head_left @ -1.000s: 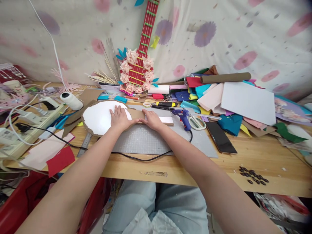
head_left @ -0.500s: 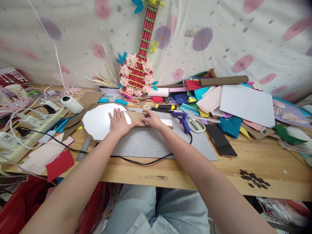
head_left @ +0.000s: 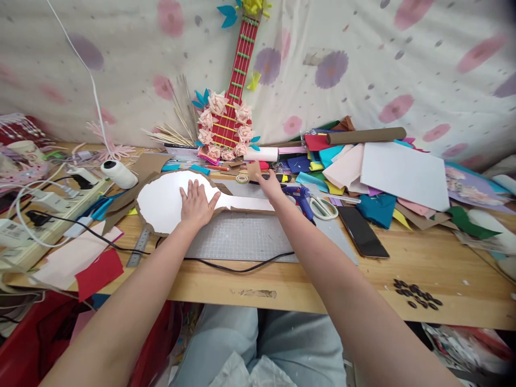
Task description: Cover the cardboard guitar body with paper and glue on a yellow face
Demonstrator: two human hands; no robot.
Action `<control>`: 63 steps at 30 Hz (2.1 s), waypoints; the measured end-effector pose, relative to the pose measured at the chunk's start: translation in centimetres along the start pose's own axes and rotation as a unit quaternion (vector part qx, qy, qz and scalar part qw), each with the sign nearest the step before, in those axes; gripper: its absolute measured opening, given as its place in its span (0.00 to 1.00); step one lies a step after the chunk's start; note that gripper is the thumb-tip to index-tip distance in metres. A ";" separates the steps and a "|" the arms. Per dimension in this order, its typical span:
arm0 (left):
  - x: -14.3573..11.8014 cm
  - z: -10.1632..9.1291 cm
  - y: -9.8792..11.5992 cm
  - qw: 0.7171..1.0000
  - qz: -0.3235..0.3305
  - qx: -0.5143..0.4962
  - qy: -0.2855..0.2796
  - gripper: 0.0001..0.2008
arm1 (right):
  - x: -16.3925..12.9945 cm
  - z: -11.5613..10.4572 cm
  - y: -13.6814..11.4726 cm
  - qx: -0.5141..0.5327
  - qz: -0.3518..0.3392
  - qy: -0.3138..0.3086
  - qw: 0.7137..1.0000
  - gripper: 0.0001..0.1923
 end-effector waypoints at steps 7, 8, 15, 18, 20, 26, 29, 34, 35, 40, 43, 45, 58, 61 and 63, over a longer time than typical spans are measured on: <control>-0.5 -0.3 0.5 0.999 -0.006 -0.004 0.041 0.33 | -6.0 0.4 -2.5 -0.173 -0.163 -0.262 0.935 0.39; -0.7 -0.3 0.6 0.999 -0.007 -0.001 0.048 0.34 | -6.6 0.5 -2.4 -0.211 -0.183 -0.264 0.923 0.41; -1.1 -0.8 0.3 0.993 0.003 -0.042 0.111 0.29 | -7.9 0.8 -1.7 -0.286 -0.203 -0.182 0.919 0.27; -1.4 -2.2 0.2 0.971 0.038 -0.108 0.208 0.23 | -8.0 0.6 -2.0 -0.284 -0.205 -0.167 0.922 0.27; -2.3 -3.1 0.6 0.944 0.086 -0.162 0.274 0.19 | -8.0 0.3 -2.4 -0.282 -0.202 -0.147 0.927 0.27; -4.7 -0.8 4.8 0.938 0.196 -0.248 0.140 0.06 | -8.5 -0.2 -4.0 -0.232 -0.153 -0.053 0.959 0.25; -3.6 1.3 5.4 0.898 0.037 -0.429 0.087 0.10 | -9.0 0.2 -4.4 -0.225 -0.117 -0.017 0.967 0.24; -1.9 3.6 6.0 0.704 -0.148 -0.689 0.089 0.13 | -10.3 1.2 -4.7 -0.257 -0.109 0.007 0.960 0.22; -2.0 3.9 6.2 0.679 -0.164 -0.710 0.086 0.13 | -10.6 1.3 -4.8 -0.264 -0.115 0.008 0.958 0.22; -3.1 4.4 6.0 0.613 -0.178 -0.767 0.061 0.15 | -12.0 0.9 -5.4 -0.283 -0.149 -0.035 0.947 0.25; -3.1 4.2 5.1 0.612 -0.176 -0.771 0.031 0.16 | -11.7 -0.3 -5.4 -0.266 -0.131 -0.080 0.952 0.31; -2.8 3.7 4.7 0.612 -0.164 -0.773 0.020 0.17 | -11.0 -1.5 -5.1 -0.224 -0.105 -0.100 0.964 0.33; -2.5 3.4 4.8 0.629 -0.129 -0.767 -0.010 0.21 | -9.7 -1.4 -2.1 0.041 -0.047 -0.190 0.980 0.12; -3.0 3.1 4.6 0.743 -0.130 -0.656 -0.021 0.15 | -9.6 -1.9 -2.5 -0.014 -0.065 -0.156 0.985 0.11; -3.5 2.0 3.9 0.846 -0.127 -0.517 0.033 0.13 | -9.5 -2.7 -3.3 -0.068 -0.094 -0.122 0.986 0.12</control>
Point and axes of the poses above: each hand's wrist, its own x-axis towards the middle knuckle, its own z-axis out of the palm, y = z × x, the point moved 4 cm from there along x, towards the middle knuckle, and after that the axes turned 5 degrees about x, right-handed, at the moved point
